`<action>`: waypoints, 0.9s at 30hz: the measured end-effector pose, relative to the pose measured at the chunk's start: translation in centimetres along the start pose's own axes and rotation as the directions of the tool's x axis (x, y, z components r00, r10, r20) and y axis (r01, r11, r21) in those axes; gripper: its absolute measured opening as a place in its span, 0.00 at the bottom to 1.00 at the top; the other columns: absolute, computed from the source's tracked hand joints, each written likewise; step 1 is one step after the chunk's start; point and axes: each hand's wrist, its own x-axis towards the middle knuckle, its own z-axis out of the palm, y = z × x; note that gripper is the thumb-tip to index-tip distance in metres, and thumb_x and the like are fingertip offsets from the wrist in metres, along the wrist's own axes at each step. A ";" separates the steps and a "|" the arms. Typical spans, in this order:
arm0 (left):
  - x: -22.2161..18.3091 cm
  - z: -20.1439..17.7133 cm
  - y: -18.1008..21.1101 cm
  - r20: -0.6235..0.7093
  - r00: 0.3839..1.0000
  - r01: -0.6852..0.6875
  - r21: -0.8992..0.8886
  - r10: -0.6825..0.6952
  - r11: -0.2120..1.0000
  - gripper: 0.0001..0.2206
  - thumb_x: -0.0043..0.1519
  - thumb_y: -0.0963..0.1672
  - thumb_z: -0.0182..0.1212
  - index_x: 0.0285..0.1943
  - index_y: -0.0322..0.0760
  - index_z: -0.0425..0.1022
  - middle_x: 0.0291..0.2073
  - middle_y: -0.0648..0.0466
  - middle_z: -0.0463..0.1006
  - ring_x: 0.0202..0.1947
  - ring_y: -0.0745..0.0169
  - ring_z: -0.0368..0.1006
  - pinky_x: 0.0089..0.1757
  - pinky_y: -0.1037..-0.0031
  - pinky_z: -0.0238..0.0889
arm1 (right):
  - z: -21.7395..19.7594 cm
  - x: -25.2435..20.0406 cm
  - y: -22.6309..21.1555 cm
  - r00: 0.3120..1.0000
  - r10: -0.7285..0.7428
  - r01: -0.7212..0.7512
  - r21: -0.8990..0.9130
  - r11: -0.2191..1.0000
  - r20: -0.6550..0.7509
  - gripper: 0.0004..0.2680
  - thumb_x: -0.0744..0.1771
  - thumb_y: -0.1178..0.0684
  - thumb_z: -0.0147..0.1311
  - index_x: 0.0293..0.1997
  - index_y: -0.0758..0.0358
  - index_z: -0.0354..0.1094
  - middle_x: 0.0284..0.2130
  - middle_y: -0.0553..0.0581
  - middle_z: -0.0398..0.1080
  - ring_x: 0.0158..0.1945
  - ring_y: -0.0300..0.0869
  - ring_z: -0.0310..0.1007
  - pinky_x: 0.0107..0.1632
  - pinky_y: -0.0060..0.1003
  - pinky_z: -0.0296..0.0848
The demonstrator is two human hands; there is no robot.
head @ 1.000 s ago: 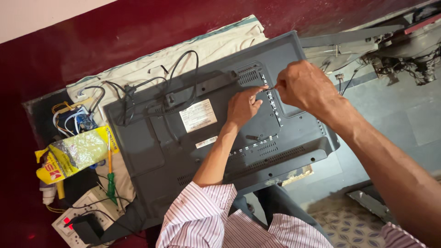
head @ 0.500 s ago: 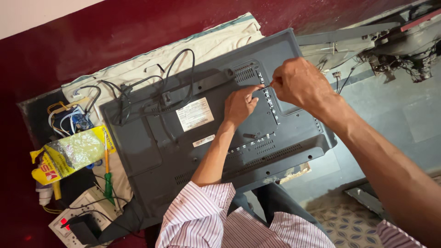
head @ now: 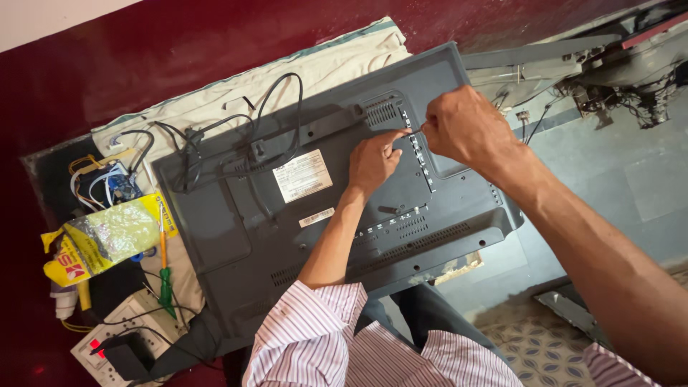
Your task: The person uses a red-handled screwdriver to remove screws from the back panel of a television. They systematically loosen and remove several screws along the top edge of the device.
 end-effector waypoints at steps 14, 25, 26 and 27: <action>1.1 2.2 0.6 -0.163 0.977 0.166 0.167 -0.138 0.972 0.08 0.61 0.50 0.64 0.46 0.54 0.83 0.33 0.52 0.84 0.38 0.48 0.80 0.41 0.60 0.72 | 2.5 0.3 1.1 0.924 -0.343 0.382 -0.368 0.848 0.169 0.03 0.59 0.62 0.57 0.29 0.68 0.77 0.30 0.69 0.76 0.34 0.59 0.80 0.38 0.49 0.79; 0.9 2.3 1.4 -0.199 0.955 0.255 0.180 -0.219 0.950 0.09 0.60 0.51 0.65 0.44 0.55 0.84 0.32 0.51 0.84 0.36 0.45 0.80 0.38 0.58 0.71 | 1.9 -0.5 2.4 0.920 -0.392 0.387 -0.124 0.914 -0.019 0.10 0.56 0.65 0.54 0.34 0.66 0.80 0.33 0.70 0.77 0.32 0.63 0.78 0.37 0.53 0.77; 1.0 2.3 1.5 -0.194 0.953 0.267 0.184 -0.231 0.946 0.09 0.60 0.52 0.65 0.44 0.54 0.84 0.33 0.51 0.84 0.36 0.45 0.80 0.38 0.58 0.71 | 1.8 -0.5 2.3 0.924 -0.382 0.377 -0.121 0.918 -0.017 0.10 0.56 0.65 0.54 0.34 0.66 0.80 0.33 0.70 0.77 0.33 0.63 0.78 0.38 0.54 0.77; 1.0 2.3 1.6 -0.190 0.951 0.278 0.187 -0.243 0.942 0.09 0.60 0.52 0.65 0.44 0.54 0.84 0.33 0.50 0.84 0.37 0.45 0.80 0.38 0.58 0.71 | 1.7 -0.7 2.1 0.928 -0.372 0.368 -0.118 0.922 -0.015 0.10 0.55 0.64 0.55 0.34 0.66 0.80 0.33 0.70 0.77 0.33 0.63 0.78 0.39 0.54 0.77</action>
